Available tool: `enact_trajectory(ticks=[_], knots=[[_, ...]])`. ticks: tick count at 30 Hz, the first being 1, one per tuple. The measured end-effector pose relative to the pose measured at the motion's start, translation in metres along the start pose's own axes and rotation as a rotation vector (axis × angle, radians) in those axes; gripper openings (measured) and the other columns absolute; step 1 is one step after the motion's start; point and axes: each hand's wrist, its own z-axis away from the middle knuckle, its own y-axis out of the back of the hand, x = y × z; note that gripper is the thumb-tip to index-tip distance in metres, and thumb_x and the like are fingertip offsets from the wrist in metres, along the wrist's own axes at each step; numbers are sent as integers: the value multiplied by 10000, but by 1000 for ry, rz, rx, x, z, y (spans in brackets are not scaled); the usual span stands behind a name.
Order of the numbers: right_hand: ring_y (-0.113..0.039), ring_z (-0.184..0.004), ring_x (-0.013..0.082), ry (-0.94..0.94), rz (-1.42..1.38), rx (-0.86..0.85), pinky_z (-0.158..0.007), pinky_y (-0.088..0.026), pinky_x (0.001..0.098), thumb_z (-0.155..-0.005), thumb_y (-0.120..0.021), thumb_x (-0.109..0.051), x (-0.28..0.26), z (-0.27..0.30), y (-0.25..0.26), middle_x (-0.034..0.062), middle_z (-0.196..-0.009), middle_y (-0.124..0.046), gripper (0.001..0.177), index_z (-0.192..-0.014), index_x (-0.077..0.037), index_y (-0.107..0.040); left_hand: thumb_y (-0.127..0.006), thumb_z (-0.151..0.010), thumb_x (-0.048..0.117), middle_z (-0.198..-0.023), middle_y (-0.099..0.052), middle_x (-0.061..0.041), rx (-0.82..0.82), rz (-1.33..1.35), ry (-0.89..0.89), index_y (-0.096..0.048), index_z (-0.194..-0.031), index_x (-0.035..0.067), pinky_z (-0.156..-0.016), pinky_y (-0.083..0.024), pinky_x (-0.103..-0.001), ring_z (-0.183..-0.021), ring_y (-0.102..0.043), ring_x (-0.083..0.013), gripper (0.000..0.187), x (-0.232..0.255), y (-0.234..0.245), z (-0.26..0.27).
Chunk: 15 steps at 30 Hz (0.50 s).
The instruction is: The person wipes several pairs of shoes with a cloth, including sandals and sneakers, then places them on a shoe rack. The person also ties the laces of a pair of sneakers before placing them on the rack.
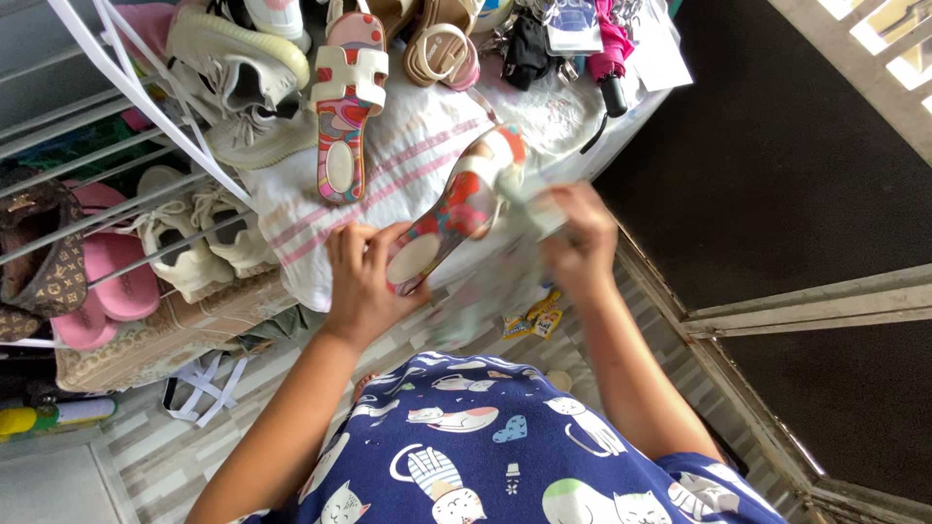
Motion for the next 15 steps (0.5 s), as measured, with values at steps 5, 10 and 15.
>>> enact_trajectory(ticks=[5,10,15], knots=[[-645,-1138,212,-169,-272,149,-973,-521,302,-798,-648,51,25,-18,-3,88,-1210,-606,365,-1155,-21,-673,-882,-619,232,-1102,-459,-126,-41,18,-121,-590,-1311,116,-1052,-397,-539,-1087,-463,-353,760,-3,17,17],[-661,-1012,215,-259,213,-98,-882,-519,324,-804,-709,0,6,-3,-28,83,-1094,-652,377,-1179,-36,-714,-882,-649,212,-1104,-465,-106,-50,22,-153,-586,-1333,105,-1070,-406,-542,-1080,-472,-318,753,-13,25,18],[-634,-1067,256,-74,305,-73,-930,-513,353,-739,-697,65,-2,-11,-23,101,-1131,-659,449,-1179,-17,-727,-871,-617,200,-1085,-457,-131,-69,58,-56,-594,-1316,116,-1002,-399,-519,-1076,-463,-350,757,-22,30,22]])
